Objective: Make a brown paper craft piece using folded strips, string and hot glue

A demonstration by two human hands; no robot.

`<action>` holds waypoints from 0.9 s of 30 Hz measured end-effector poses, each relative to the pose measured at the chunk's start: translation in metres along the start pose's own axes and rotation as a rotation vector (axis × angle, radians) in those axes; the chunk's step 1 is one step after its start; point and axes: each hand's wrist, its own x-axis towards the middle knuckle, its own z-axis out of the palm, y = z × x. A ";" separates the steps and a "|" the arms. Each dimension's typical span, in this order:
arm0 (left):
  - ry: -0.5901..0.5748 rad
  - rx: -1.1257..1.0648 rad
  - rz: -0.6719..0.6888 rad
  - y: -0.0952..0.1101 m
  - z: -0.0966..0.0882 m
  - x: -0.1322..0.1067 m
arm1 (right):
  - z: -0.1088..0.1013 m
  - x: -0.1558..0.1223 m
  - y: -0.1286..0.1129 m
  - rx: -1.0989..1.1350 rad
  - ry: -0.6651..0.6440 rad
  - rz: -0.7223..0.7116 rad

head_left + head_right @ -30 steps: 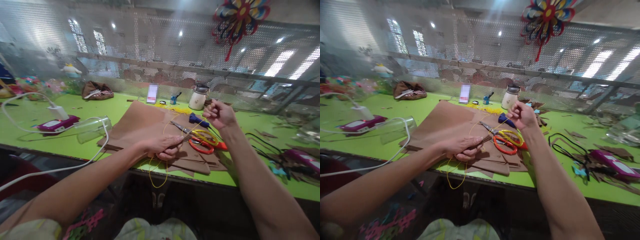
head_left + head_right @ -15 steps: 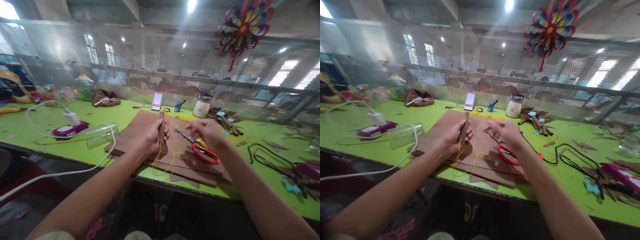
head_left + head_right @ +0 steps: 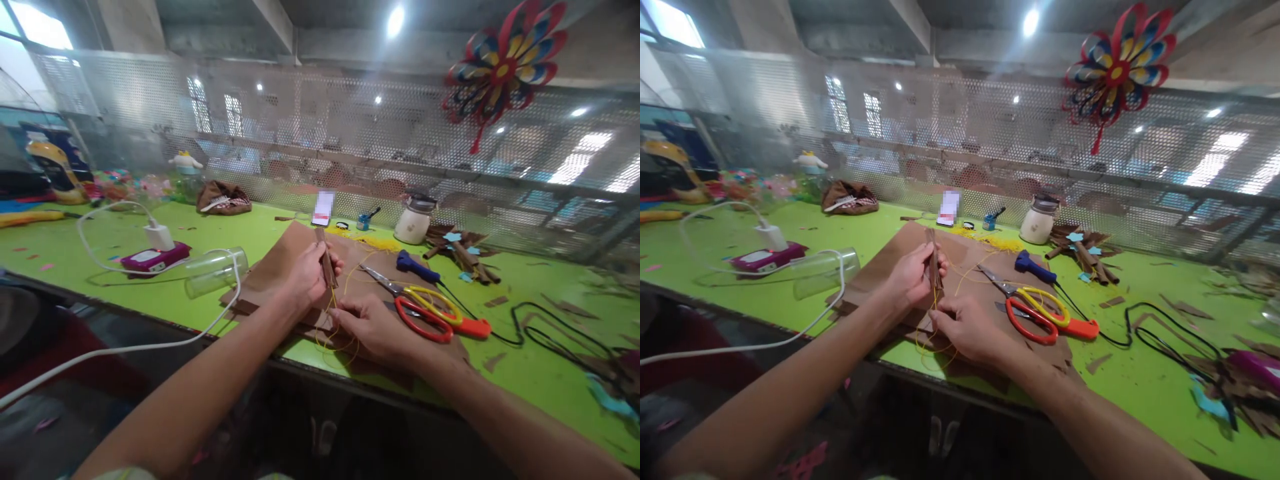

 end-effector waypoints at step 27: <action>-0.067 0.022 0.154 -0.008 0.016 -0.013 | -0.023 0.016 0.013 -0.171 0.414 -0.132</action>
